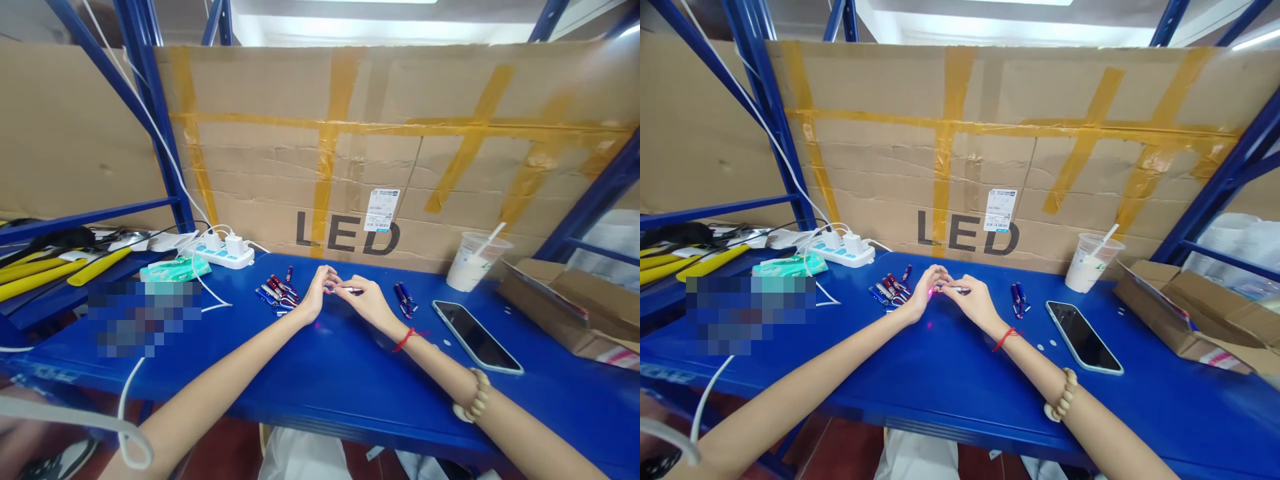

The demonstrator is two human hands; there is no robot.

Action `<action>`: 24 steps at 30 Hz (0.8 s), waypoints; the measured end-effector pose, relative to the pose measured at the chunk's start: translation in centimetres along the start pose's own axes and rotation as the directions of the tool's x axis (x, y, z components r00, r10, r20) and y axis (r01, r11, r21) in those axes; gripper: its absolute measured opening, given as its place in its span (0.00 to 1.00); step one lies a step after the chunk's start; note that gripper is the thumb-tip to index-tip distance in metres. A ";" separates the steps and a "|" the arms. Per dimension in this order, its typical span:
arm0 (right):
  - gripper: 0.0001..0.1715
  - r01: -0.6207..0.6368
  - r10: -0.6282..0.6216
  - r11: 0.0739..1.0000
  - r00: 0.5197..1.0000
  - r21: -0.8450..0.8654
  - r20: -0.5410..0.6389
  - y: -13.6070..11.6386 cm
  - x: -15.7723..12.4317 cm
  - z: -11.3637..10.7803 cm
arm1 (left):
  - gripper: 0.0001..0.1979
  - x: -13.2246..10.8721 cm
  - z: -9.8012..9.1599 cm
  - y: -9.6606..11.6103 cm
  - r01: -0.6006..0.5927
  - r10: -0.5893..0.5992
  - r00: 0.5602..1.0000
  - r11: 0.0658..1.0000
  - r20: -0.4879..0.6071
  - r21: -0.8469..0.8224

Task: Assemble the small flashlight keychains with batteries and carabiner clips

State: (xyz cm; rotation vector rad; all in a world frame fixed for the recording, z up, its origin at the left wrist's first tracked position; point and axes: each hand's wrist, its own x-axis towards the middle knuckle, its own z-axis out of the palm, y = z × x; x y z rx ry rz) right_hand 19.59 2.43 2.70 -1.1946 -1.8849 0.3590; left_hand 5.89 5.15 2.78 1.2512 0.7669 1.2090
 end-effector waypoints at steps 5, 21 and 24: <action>0.18 0.013 -0.015 0.998 0.999 0.067 0.036 -0.2 -0.6 -0.2 | 0.16 -0.1 0.2 0.1 0.119 -0.114 0.992 0.987 0.044 -0.107; 0.15 -0.052 0.046 0.985 0.998 0.164 0.042 -0.1 -1.6 -0.9 | 0.20 -0.6 0.2 -0.5 0.071 -0.069 0.995 0.997 0.066 -0.020; 0.13 -0.038 0.031 0.989 0.998 0.141 0.049 -0.3 -1.6 -1.0 | 0.20 -0.6 0.1 -0.4 0.044 -0.045 0.996 0.999 0.071 0.012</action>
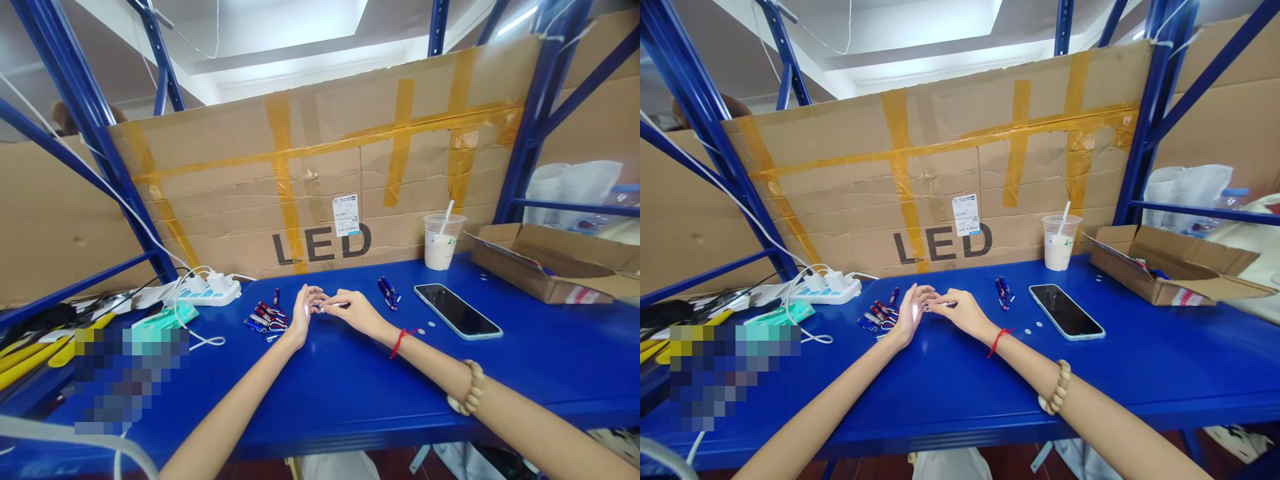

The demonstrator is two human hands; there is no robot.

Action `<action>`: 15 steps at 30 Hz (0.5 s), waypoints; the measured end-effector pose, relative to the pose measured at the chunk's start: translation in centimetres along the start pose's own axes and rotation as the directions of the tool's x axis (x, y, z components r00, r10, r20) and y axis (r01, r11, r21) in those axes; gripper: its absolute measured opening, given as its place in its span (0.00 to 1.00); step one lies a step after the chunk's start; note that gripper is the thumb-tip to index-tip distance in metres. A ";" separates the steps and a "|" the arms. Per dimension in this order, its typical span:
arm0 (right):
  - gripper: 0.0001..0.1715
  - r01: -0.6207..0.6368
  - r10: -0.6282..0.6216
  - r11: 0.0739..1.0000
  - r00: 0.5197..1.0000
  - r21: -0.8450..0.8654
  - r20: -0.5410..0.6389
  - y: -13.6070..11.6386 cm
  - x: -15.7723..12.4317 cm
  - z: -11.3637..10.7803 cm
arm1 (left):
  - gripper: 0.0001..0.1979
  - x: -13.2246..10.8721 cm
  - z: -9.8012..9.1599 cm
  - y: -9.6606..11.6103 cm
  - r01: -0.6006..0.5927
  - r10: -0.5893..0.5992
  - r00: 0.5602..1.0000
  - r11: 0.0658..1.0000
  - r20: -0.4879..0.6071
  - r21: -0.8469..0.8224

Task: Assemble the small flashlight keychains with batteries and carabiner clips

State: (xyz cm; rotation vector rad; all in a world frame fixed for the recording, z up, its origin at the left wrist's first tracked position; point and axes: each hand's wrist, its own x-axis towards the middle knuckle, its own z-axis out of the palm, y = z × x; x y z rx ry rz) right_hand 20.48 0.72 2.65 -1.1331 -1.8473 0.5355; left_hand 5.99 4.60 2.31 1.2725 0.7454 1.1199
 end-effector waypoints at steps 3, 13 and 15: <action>0.12 -0.004 0.004 1.000 1.000 -0.005 -0.015 0.0 0.0 0.1 | 0.19 0.1 0.3 -0.1 -0.034 0.034 0.999 0.998 -0.002 0.060; 0.17 0.039 -0.037 0.998 0.999 0.052 -0.040 1.2 0.4 0.0 | 0.18 0.6 0.3 -0.9 -0.173 0.179 0.984 0.969 -0.020 0.179; 0.17 0.042 -0.037 0.995 0.998 0.095 -0.057 1.1 0.3 -0.1 | 0.17 0.7 0.0 -0.9 -0.220 0.228 0.974 0.942 -0.003 0.252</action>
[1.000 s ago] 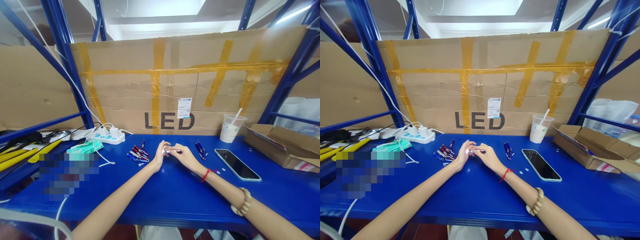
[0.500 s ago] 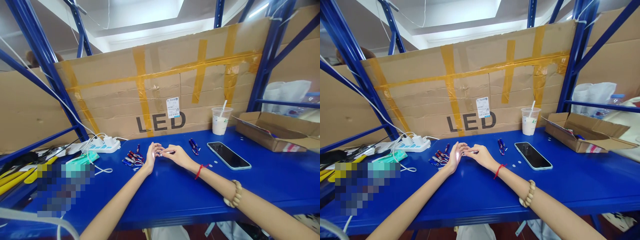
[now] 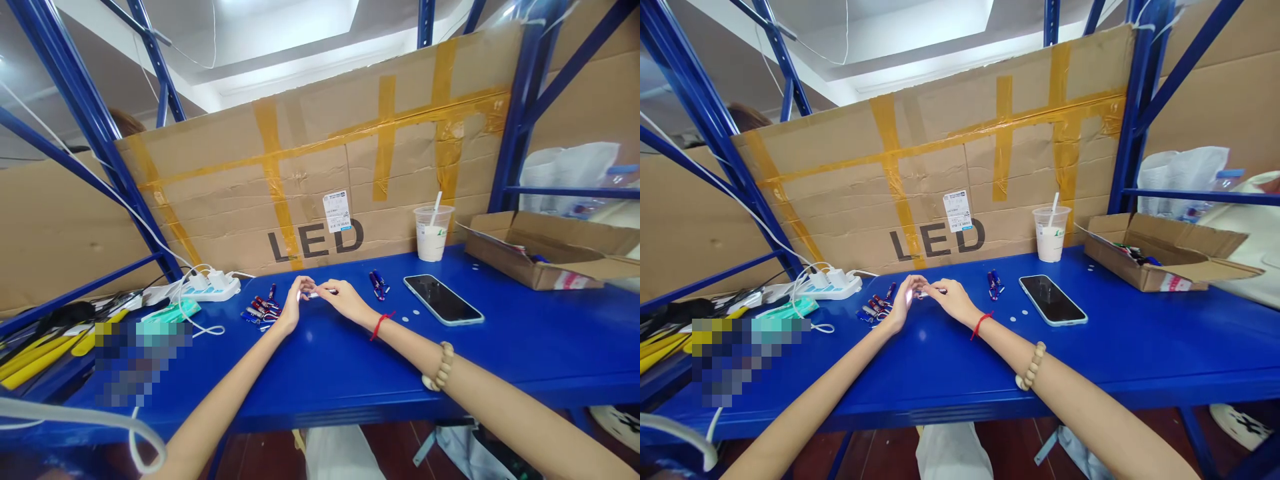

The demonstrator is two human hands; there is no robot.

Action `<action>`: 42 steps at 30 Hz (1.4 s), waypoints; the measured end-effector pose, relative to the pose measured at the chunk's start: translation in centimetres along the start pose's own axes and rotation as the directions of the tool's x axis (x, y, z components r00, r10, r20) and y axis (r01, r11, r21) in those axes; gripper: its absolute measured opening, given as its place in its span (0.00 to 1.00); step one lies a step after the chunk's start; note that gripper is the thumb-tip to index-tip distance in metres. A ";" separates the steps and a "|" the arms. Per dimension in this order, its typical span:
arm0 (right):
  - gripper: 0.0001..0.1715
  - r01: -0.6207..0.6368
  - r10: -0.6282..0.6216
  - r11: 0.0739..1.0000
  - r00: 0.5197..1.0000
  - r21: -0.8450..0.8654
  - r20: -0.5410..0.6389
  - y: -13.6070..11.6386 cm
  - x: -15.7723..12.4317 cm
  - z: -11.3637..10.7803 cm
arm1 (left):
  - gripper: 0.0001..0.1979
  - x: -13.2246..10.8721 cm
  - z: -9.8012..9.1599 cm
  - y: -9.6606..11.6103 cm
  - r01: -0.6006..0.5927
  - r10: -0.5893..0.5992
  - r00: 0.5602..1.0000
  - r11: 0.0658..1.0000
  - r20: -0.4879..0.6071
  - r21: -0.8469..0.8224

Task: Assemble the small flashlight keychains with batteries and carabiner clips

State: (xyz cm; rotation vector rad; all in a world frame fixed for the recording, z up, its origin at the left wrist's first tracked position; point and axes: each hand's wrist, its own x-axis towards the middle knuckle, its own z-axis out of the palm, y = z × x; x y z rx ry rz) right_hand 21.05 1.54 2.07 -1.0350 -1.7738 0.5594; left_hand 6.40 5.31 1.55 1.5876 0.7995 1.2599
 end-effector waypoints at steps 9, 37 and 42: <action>0.19 0.127 -0.125 0.991 0.991 -0.050 0.035 1.1 0.0 0.1 | 0.18 -0.2 -0.9 0.2 -0.087 0.053 0.990 0.959 0.131 0.270; 0.25 0.027 -0.019 0.998 0.990 -0.053 0.139 1.4 0.2 -1.4 | 0.25 0.7 -1.3 0.0 0.121 -0.112 0.992 0.977 -0.062 0.174; 0.27 0.034 -0.023 0.998 0.984 -0.059 0.176 1.9 0.2 -1.4 | 0.23 1.0 -2.0 0.5 0.196 -0.197 0.979 0.980 -0.053 -0.029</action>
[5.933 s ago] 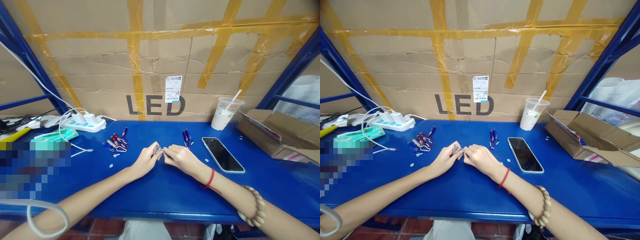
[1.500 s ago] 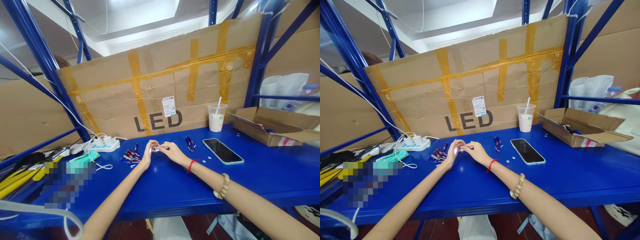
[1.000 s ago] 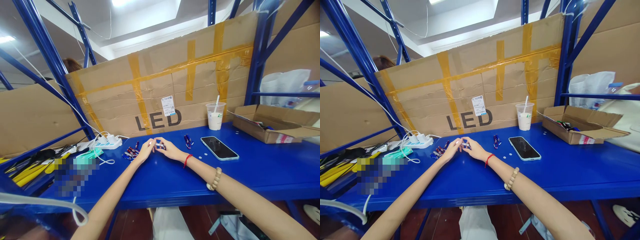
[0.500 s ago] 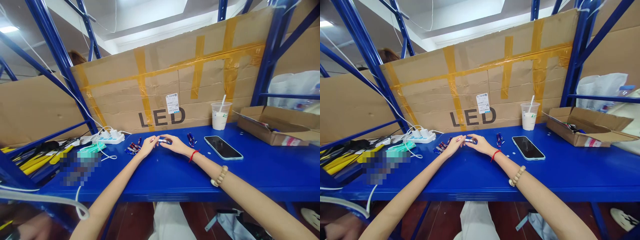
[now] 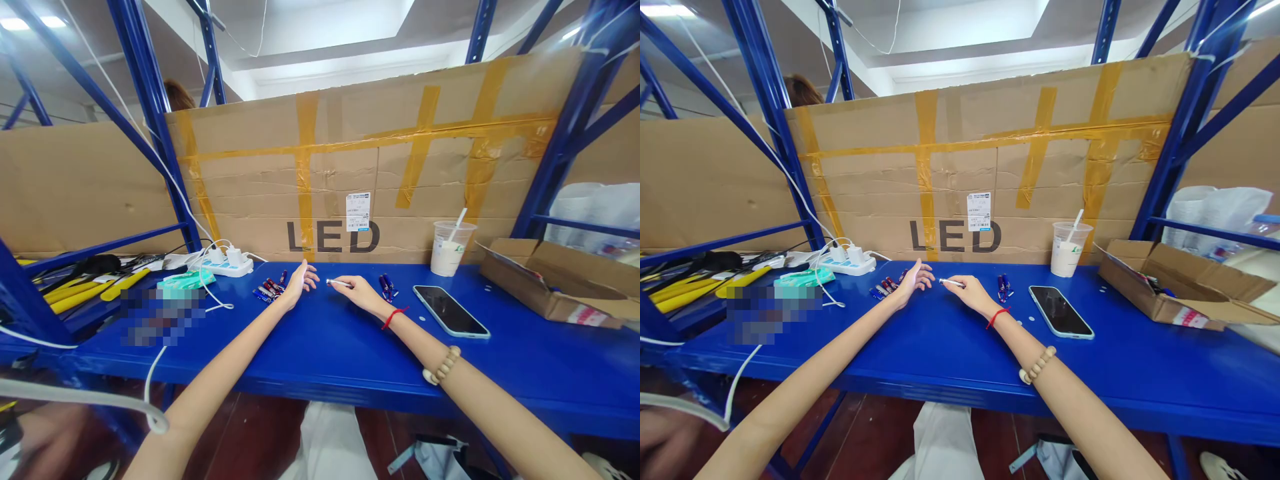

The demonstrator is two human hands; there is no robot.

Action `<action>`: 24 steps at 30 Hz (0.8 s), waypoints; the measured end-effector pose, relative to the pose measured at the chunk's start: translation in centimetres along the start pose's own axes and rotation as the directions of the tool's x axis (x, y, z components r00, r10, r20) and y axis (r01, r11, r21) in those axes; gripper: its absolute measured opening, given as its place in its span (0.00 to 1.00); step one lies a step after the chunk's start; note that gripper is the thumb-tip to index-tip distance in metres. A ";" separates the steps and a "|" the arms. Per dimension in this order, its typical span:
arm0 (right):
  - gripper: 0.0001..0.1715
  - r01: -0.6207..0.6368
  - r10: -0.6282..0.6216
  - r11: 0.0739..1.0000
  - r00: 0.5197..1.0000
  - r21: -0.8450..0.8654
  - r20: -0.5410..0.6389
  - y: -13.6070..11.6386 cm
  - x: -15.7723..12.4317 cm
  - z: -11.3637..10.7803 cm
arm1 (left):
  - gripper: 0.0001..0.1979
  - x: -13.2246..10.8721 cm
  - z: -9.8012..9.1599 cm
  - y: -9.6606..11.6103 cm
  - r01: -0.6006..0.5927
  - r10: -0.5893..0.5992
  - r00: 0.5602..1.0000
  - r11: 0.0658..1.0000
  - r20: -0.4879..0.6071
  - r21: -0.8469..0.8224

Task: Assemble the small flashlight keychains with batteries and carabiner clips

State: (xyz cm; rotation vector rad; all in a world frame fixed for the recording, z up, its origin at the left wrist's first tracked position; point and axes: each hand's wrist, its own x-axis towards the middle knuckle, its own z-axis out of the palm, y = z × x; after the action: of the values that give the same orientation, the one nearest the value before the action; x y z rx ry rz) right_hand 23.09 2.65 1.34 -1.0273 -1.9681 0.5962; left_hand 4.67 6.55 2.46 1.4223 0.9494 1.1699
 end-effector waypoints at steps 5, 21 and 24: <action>0.25 0.007 0.000 0.996 0.997 -0.084 0.077 -0.5 0.0 0.1 | 0.25 -0.2 0.2 -0.4 0.085 -0.069 0.983 0.993 0.169 -0.087; 0.26 0.016 0.031 0.975 0.978 -0.221 0.206 -1.0 -0.1 0.2 | 0.23 -0.2 0.3 -1.0 -0.066 0.072 0.980 0.997 0.184 -0.035; 0.27 0.003 0.040 0.969 0.984 -0.246 0.171 -0.9 0.1 0.1 | 0.22 -0.1 0.2 -1.1 -0.057 0.062 0.983 0.998 0.171 -0.030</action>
State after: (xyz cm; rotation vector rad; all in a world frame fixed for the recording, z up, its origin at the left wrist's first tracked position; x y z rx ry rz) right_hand 22.53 2.18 1.96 -1.1783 -2.2315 0.4739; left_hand 4.90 6.60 1.37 1.5141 0.7741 1.0792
